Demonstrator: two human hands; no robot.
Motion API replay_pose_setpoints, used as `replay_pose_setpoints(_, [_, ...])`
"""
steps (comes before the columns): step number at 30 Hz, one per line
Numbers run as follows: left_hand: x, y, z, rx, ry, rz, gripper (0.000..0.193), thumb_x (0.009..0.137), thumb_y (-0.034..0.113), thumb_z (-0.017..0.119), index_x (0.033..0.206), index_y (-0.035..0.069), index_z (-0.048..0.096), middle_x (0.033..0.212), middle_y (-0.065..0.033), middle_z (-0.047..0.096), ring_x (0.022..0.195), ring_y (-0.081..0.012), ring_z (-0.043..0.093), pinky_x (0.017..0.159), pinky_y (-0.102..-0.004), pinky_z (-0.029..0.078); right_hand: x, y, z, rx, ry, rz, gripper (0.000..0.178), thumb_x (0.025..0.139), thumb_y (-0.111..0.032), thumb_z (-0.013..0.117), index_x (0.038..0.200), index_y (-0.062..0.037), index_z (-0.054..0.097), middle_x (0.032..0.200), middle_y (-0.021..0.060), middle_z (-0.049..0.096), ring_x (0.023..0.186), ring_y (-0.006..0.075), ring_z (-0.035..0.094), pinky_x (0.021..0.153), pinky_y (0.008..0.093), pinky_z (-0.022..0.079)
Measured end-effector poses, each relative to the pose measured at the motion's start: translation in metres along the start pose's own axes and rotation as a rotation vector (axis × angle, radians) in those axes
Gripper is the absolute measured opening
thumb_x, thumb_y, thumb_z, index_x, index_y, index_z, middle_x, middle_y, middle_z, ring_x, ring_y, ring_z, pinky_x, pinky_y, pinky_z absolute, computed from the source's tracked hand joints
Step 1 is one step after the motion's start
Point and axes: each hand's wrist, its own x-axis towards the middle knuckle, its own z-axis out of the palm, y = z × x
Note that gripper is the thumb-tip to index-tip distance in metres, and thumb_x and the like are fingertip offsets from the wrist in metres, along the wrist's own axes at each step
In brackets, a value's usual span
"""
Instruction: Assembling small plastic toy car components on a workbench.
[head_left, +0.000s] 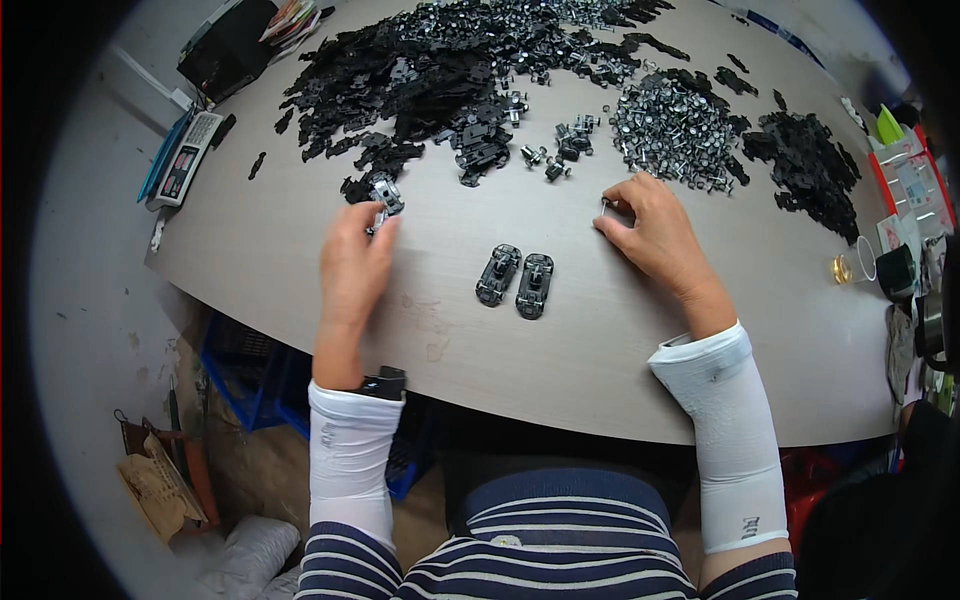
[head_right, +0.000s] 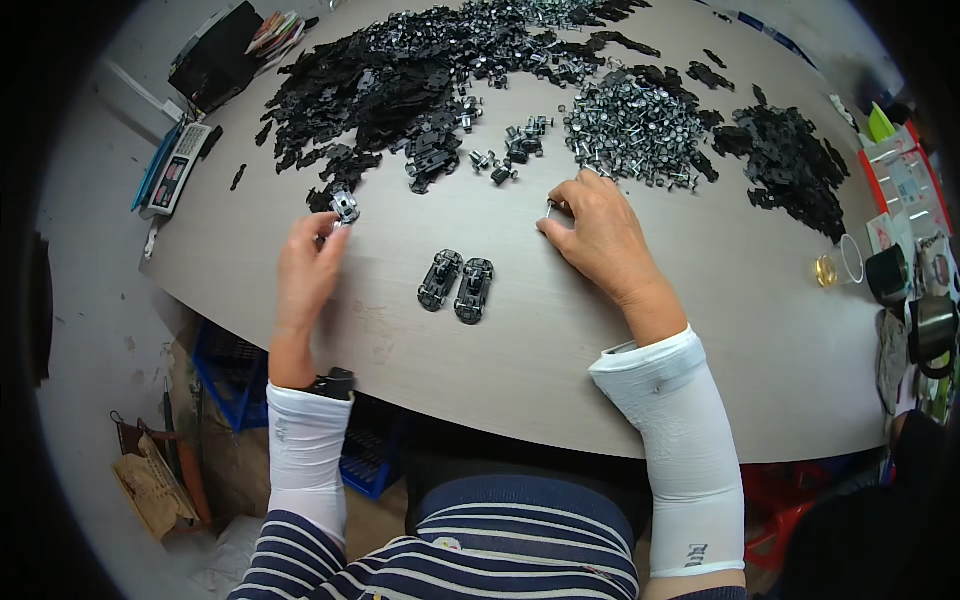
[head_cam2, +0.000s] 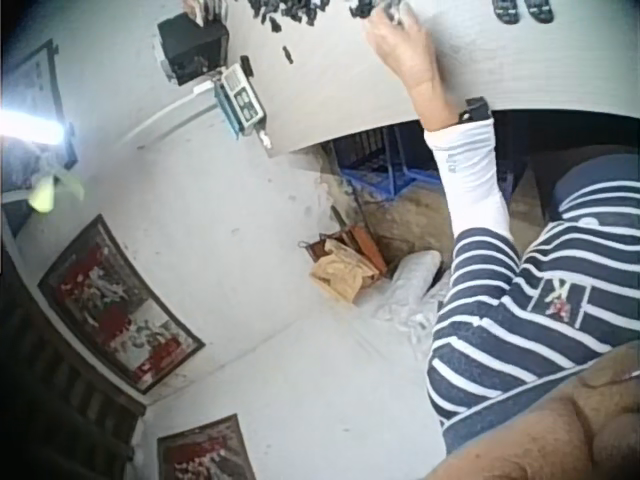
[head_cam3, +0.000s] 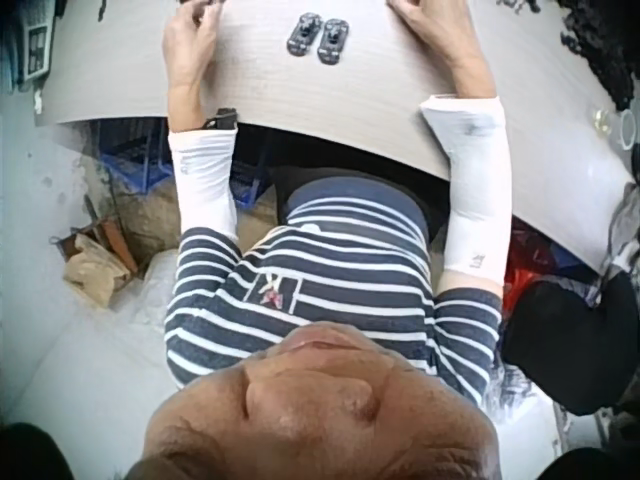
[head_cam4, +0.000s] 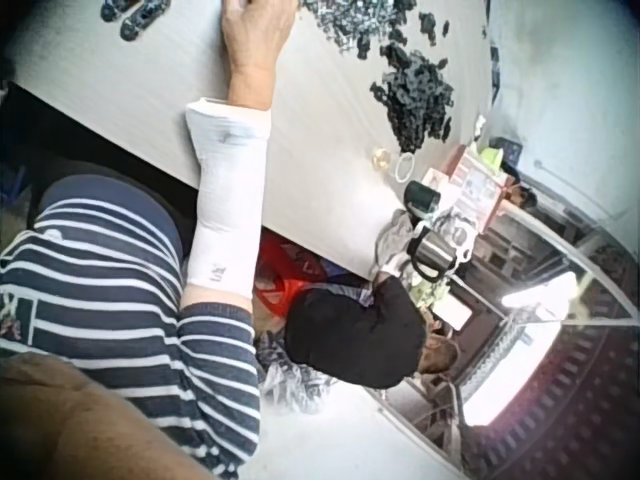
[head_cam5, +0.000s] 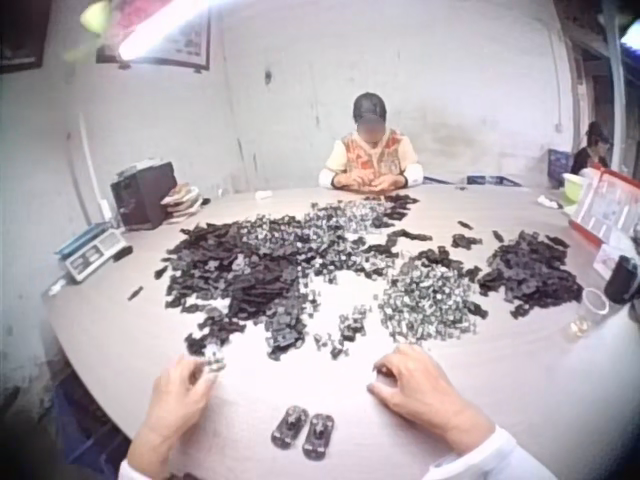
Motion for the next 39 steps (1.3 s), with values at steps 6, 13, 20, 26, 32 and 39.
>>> replay_pose_setpoints(6, [0.010,-0.053,-0.012,0.296,-0.014,0.040,0.039,0.085,0.030,0.073,0.105,-0.003,0.067,0.100,-0.0179,0.063,0.097,-0.0348,0.060,0.087,-0.0429,0.049,0.000,-0.001,0.001,0.004,0.016,-0.010,0.025,0.078,-0.018,0.077,0.093,-0.0002,0.069,0.090,0.0111,0.061,0.091,0.0285,0.059,0.083,0.0381,0.048])
replay_pose_setpoints(13, [0.008,-0.023,0.004,0.009,-0.107,0.026,0.031,0.081,0.017,0.075,0.102,-0.003,0.065,0.096,-0.0157,0.062,0.088,-0.0285,0.062,0.080,-0.0392,0.052,0.000,-0.001,-0.003,-0.011,0.005,0.002,0.025,0.078,-0.019,0.077,0.093,-0.0007,0.069,0.089,0.0107,0.062,0.089,0.0282,0.060,0.081,0.0383,0.049])
replay_pose_setpoints(20, [0.015,-0.008,-0.004,-0.487,-0.185,-0.401,0.024,0.088,0.007,0.066,0.110,0.000,0.062,0.095,-0.0054,0.062,0.079,-0.0112,0.061,0.067,-0.0260,0.053,0.000,0.001,-0.002,0.003,0.014,-0.007,0.024,0.078,-0.017,0.077,0.095,-0.0018,0.069,0.090,0.0110,0.063,0.088,0.0275,0.061,0.079,0.0377,0.050])
replay_pose_setpoints(26, [0.020,0.062,0.006,-0.884,-0.462,-0.214,0.025,0.091,0.005,0.060,0.115,0.003,0.065,0.094,-0.0037,0.063,0.077,-0.0088,0.060,0.067,-0.0242,0.053,0.002,-0.020,0.000,0.278,0.139,-0.218,0.030,0.081,-0.011,0.077,0.108,-0.0045,0.066,0.094,0.0069,0.064,0.081,0.0171,0.063,0.066,0.0296,0.052])
replay_pose_setpoints(32, [0.030,0.107,0.044,-0.998,-0.690,-0.135,0.017,0.091,0.009,0.064,0.106,0.003,0.068,0.090,0.0004,0.065,0.079,-0.0058,0.057,0.067,-0.0210,0.047,0.000,-0.034,-0.002,0.327,0.186,-0.265,0.033,0.078,-0.009,0.077,0.108,-0.0043,0.064,0.102,0.0127,0.065,0.092,0.0300,0.065,0.077,0.0369,0.054])
replay_pose_setpoints(39, [0.032,0.116,0.067,-1.232,-0.635,-0.349,0.018,0.093,0.010,0.066,0.109,0.003,0.062,0.101,-0.0048,0.068,0.091,-0.0130,0.067,0.073,-0.0253,0.053,0.000,-0.026,0.002,0.297,0.191,-0.198,0.033,0.078,-0.010,0.077,0.108,-0.0039,0.064,0.102,0.0115,0.066,0.091,0.0299,0.065,0.077,0.0366,0.054])
